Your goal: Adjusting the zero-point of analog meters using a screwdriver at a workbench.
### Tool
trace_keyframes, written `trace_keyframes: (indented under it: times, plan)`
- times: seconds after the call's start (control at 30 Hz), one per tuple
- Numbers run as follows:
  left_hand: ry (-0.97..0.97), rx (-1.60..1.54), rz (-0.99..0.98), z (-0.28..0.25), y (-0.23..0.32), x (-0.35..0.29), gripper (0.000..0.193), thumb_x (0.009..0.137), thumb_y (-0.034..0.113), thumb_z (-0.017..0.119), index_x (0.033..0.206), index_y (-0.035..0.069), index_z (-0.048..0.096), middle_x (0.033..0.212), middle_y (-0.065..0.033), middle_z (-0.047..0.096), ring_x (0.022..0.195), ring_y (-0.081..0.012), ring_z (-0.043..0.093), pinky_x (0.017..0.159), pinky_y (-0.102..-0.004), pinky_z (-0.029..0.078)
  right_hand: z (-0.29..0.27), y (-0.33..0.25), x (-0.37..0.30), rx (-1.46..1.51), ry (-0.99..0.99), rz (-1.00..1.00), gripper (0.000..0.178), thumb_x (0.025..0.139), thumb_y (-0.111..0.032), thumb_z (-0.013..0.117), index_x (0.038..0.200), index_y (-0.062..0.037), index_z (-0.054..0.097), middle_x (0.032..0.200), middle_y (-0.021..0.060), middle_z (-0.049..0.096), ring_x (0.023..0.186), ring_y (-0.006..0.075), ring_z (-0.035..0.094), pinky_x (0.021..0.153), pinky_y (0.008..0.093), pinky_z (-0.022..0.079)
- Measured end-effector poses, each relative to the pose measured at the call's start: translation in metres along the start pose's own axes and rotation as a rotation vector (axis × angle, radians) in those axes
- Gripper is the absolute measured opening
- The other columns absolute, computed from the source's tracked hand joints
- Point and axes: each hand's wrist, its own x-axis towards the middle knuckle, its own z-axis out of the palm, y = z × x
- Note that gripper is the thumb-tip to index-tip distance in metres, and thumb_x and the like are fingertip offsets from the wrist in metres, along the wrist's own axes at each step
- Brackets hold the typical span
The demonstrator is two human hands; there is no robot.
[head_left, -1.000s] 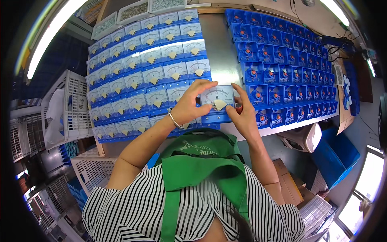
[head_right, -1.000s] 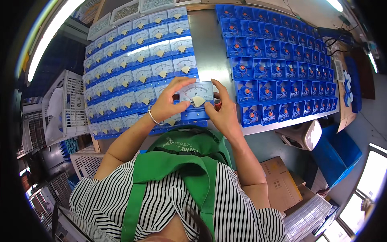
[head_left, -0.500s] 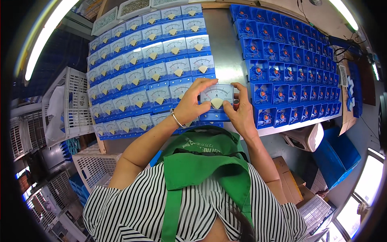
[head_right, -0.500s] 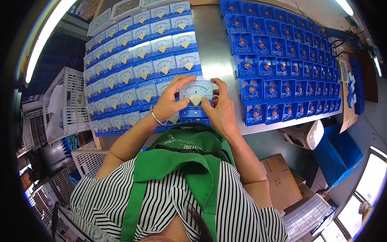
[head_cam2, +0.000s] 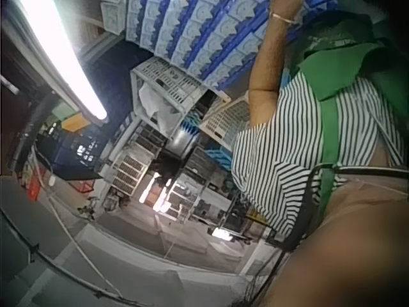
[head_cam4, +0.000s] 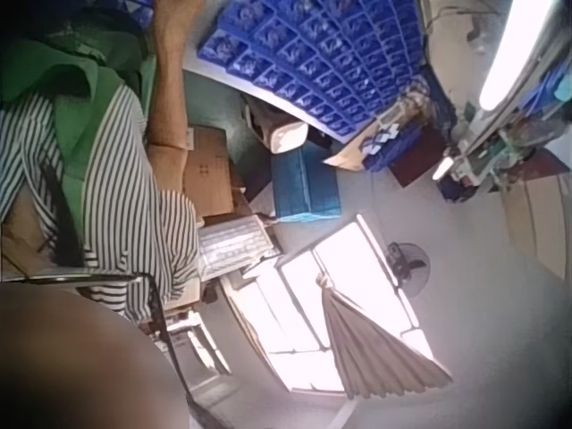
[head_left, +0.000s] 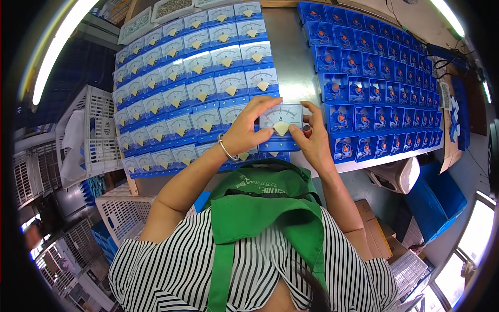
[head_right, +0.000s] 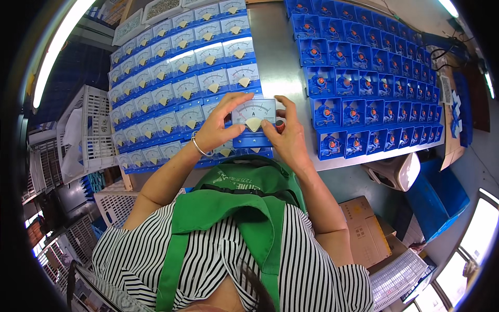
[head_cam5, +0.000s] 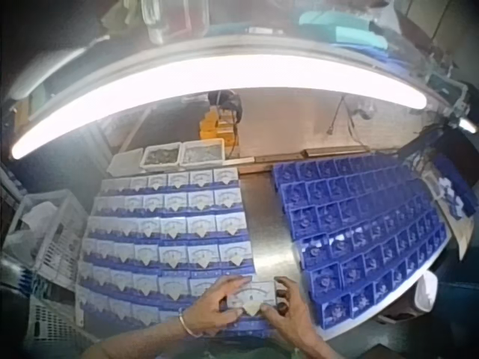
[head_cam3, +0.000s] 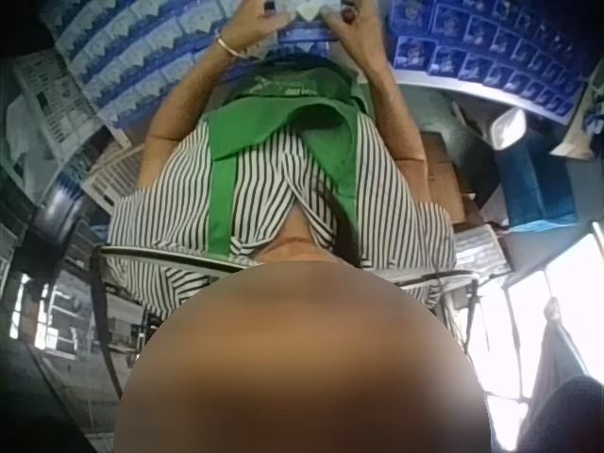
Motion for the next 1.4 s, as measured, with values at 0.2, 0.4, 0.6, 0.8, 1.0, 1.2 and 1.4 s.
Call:
trace_keyframes:
  times: [0.2,0.4,0.6,0.8,1.0,1.2,1.4]
  plan:
    - [-0.255,-0.069,0.171,0.008,0.008,0.002,0.064,0.073,0.015,0.055,0.135,0.004,0.046,0.138,-0.0140,0.040,0.133,-0.0290,0.035,0.111,-0.0405,0.028,-0.050,0.002,-0.013,0.138,-0.144,0.137,0.071,0.078,-0.012,0.076,0.139,-0.0054,0.040,0.103,0.0130,0.062,0.078,0.0110,0.060,0.065,0.0236,0.049]
    - [-0.185,0.017,0.351,0.041,-0.008,0.016,0.064,0.070,0.006,0.055,0.134,0.004,0.047,0.138,-0.0139,0.044,0.135,-0.0321,0.033,0.112,-0.0424,0.026,-0.044,0.002,-0.047,-0.612,0.227,-0.523,0.068,0.069,-0.009,0.081,0.131,-0.0057,0.050,0.106,0.0125,0.062,0.074,0.0216,0.062,0.062,0.0280,0.052]
    - [-0.067,0.246,0.425,0.042,0.008,0.014,0.088,0.063,0.015,0.077,0.141,0.007,0.036,0.132,-0.0168,0.047,0.123,-0.0332,0.045,0.105,-0.0381,0.036,-0.040,0.004,-0.048,-0.046,0.272,-0.172,0.064,0.076,-0.009,0.077,0.132,-0.0004,0.048,0.096,0.0104,0.065,0.073,0.0100,0.060,0.064,0.0219,0.048]
    - [0.019,0.068,0.171,0.036,0.019,0.005,0.094,0.062,0.018,0.080,0.143,0.009,0.035,0.128,-0.0147,0.049,0.118,-0.0291,0.049,0.101,-0.0363,0.040,-0.041,0.022,-0.035,0.581,0.079,0.171,0.051,0.089,-0.028,0.064,0.129,0.0018,0.051,0.085,0.0082,0.065,0.048,0.0010,0.045,0.037,0.0187,0.024]
    - [0.069,-0.075,-0.005,0.024,0.030,0.005,0.095,0.062,0.024,0.081,0.144,0.011,0.036,0.121,-0.0125,0.054,0.110,-0.0246,0.054,0.095,-0.0349,0.045,-0.026,0.037,-0.031,0.372,-0.028,0.213,0.021,0.088,-0.015,0.059,0.099,0.0003,0.065,0.065,0.0024,0.061,0.045,0.0026,0.042,0.039,0.0181,0.025]
    - [0.018,-0.075,-0.057,0.016,0.034,0.009,0.096,0.061,0.022,0.082,0.144,0.011,0.035,0.125,-0.0112,0.051,0.115,-0.0231,0.052,0.097,-0.0353,0.044,-0.010,0.037,-0.025,0.750,-0.133,0.218,0.007,0.084,-0.007,0.063,0.090,-0.0027,0.066,0.063,0.0012,0.060,0.044,0.0037,0.044,0.038,0.0203,0.029]
    - [-0.001,-0.095,-0.085,0.013,0.036,0.010,0.095,0.061,0.020,0.082,0.144,0.010,0.036,0.124,-0.0111,0.051,0.116,-0.0226,0.051,0.098,-0.0351,0.043,-0.001,0.034,-0.023,0.834,-0.070,0.224,0.019,0.082,-0.003,0.065,0.100,0.0004,0.067,0.089,0.0076,0.069,0.072,0.0123,0.065,0.064,0.0247,0.054]
